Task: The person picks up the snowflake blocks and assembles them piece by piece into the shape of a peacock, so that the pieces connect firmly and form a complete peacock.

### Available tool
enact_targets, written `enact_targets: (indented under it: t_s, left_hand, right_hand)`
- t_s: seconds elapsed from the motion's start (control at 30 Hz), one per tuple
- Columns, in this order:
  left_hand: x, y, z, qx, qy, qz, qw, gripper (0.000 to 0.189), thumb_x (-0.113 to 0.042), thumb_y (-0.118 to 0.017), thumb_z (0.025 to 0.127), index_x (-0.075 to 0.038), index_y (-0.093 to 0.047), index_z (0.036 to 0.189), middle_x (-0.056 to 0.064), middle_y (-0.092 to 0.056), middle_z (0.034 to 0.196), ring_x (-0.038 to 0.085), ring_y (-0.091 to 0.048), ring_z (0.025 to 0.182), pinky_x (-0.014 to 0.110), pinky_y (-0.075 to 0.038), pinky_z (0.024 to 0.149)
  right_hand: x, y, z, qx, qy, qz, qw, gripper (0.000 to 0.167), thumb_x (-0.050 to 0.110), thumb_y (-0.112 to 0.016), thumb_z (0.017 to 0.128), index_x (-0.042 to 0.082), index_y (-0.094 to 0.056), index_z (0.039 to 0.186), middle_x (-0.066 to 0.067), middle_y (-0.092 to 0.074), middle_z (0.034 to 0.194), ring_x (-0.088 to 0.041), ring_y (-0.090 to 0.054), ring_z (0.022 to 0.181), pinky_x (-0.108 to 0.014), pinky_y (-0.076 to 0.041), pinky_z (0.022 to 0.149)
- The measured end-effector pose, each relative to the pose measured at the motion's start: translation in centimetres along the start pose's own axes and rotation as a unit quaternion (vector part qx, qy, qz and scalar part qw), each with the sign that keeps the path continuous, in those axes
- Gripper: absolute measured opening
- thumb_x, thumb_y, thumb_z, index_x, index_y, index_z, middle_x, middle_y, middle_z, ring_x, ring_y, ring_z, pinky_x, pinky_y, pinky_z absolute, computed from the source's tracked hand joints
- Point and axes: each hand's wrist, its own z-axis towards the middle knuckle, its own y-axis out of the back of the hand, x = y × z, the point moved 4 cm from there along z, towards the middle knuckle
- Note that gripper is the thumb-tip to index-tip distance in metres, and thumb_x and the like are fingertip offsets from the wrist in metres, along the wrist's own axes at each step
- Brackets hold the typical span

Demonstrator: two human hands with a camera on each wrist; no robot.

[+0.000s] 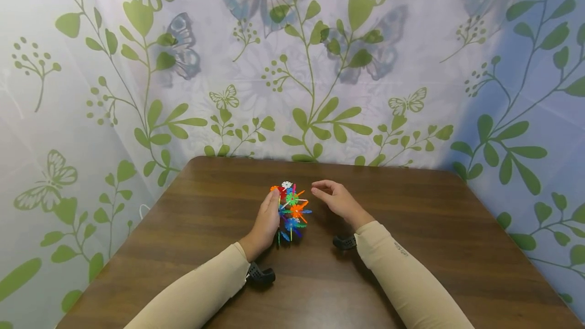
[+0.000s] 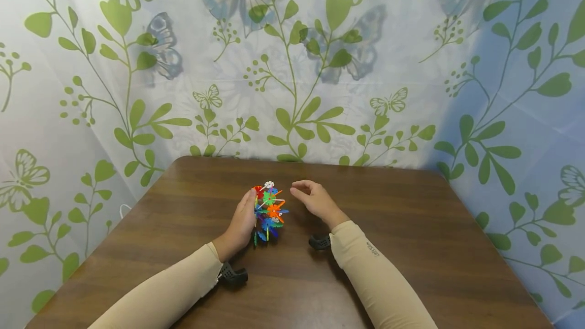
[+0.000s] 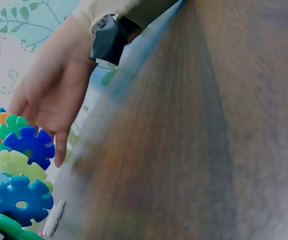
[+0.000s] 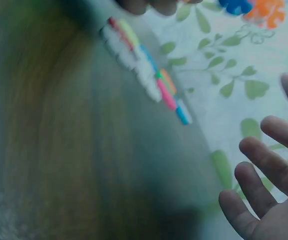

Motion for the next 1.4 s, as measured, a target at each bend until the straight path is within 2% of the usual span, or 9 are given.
enact_targets:
  t_s: [0.13, 0.33, 0.5, 0.73, 0.97, 1.07, 1.17, 1.27, 1.4]
  left_hand:
    - [-0.1, 0.0, 0.0, -0.002, 0.003, -0.011, 0.9999, 0.074, -0.045, -0.033, 0.116, 0.012, -0.019, 0.161, 0.026, -0.019, 0.169, 0.039, -0.012, 0.157, 0.053, -0.010, 0.124]
    - [-0.2, 0.1, 0.0, -0.009, -0.005, -0.011, 0.9999, 0.074, -0.044, -0.034, 0.116, 0.014, -0.020, 0.160, 0.029, -0.019, 0.168, 0.041, -0.013, 0.156, 0.054, -0.011, 0.124]
    - [-0.1, 0.1, 0.1, -0.008, -0.002, -0.006, 1.0000, 0.075, -0.045, -0.034, 0.116, 0.013, -0.020, 0.161, 0.027, -0.021, 0.168, 0.039, -0.014, 0.156, 0.053, -0.011, 0.124]
    - [-0.1, 0.1, -0.1, -0.003, -0.001, -0.006, 1.0000, 0.075, -0.047, -0.033, 0.115, 0.013, -0.021, 0.161, 0.027, -0.021, 0.168, 0.039, -0.014, 0.156, 0.053, -0.011, 0.124]
    - [0.3, 0.0, 0.2, 0.007, -0.007, 0.003, 0.9999, 0.074, -0.046, -0.033, 0.116, 0.013, -0.023, 0.160, 0.027, -0.024, 0.167, 0.038, -0.017, 0.156, 0.053, -0.013, 0.124]
    - [0.4, -0.1, 0.2, 0.009, -0.011, 0.008, 0.9999, 0.076, -0.048, -0.035, 0.115, 0.013, -0.025, 0.159, 0.027, -0.025, 0.167, 0.039, -0.018, 0.155, 0.054, -0.013, 0.124]
    - [0.4, -0.3, 0.1, 0.014, -0.011, 0.014, 0.9997, 0.075, -0.048, -0.037, 0.115, 0.012, -0.029, 0.159, 0.027, -0.028, 0.166, 0.040, -0.020, 0.155, 0.055, -0.013, 0.124]
    - [0.4, -0.5, -0.1, 0.023, -0.009, 0.022, 0.9995, 0.072, -0.045, -0.039, 0.115, 0.011, -0.031, 0.159, 0.026, -0.031, 0.165, 0.039, -0.022, 0.154, 0.055, -0.014, 0.124]
    - [0.5, -0.7, -0.2, 0.039, -0.011, 0.035, 0.9986, 0.068, -0.043, -0.038, 0.116, 0.011, -0.034, 0.158, 0.024, -0.034, 0.164, 0.038, -0.024, 0.154, 0.054, -0.015, 0.124]
  right_hand:
    - [-0.7, -1.1, 0.7, 0.060, 0.053, -0.087, 0.9930, 0.036, 0.023, -0.074, 0.102, 0.007, -0.070, 0.134, -0.006, -0.068, 0.132, -0.027, -0.063, 0.121, -0.048, -0.050, 0.104]
    - [0.0, -3.3, 0.9, 0.124, 0.152, -0.180, 0.9639, 0.030, 0.009, -0.082, 0.094, 0.009, -0.075, 0.123, -0.004, -0.071, 0.126, -0.028, -0.064, 0.120, -0.049, -0.047, 0.107]
    - [0.5, -4.3, 0.9, 0.116, 0.177, -0.226, 0.9508, 0.024, 0.006, -0.083, 0.092, 0.008, -0.077, 0.115, -0.006, -0.072, 0.124, -0.030, -0.065, 0.115, -0.049, -0.049, 0.105]
    - [0.9, -4.8, 0.8, 0.084, 0.160, -0.249, 0.9515, 0.026, 0.000, -0.084, 0.087, 0.004, -0.077, 0.112, -0.006, -0.074, 0.113, -0.028, -0.069, 0.107, -0.047, -0.053, 0.099]
    - [0.4, -3.4, 0.9, 0.064, 0.127, -0.184, 0.9727, 0.021, -0.005, -0.083, 0.085, 0.008, -0.079, 0.100, -0.001, -0.068, 0.105, -0.021, -0.064, 0.091, -0.040, -0.058, 0.085]
    - [-0.1, -2.3, 1.0, 0.048, 0.097, -0.140, 0.9842, 0.015, 0.000, -0.081, 0.091, 0.009, -0.080, 0.102, -0.001, -0.070, 0.108, -0.019, -0.066, 0.092, -0.037, -0.058, 0.084]
    - [-0.3, -1.1, 1.0, 0.028, 0.077, -0.064, 0.9946, 0.013, 0.006, -0.078, 0.096, 0.006, -0.080, 0.109, -0.004, -0.073, 0.110, -0.021, -0.069, 0.096, -0.035, -0.058, 0.087]
    - [0.3, 0.0, 0.8, 0.010, 0.079, 0.024, 0.9965, 0.019, 0.009, -0.076, 0.099, -0.001, -0.077, 0.116, -0.010, -0.073, 0.116, -0.026, -0.069, 0.101, -0.034, -0.057, 0.090]
    - [1.7, 1.0, 0.5, -0.004, 0.091, 0.111, 0.9896, 0.023, 0.008, -0.075, 0.100, -0.004, -0.075, 0.120, -0.016, -0.070, 0.124, -0.033, -0.067, 0.108, -0.031, -0.056, 0.094]
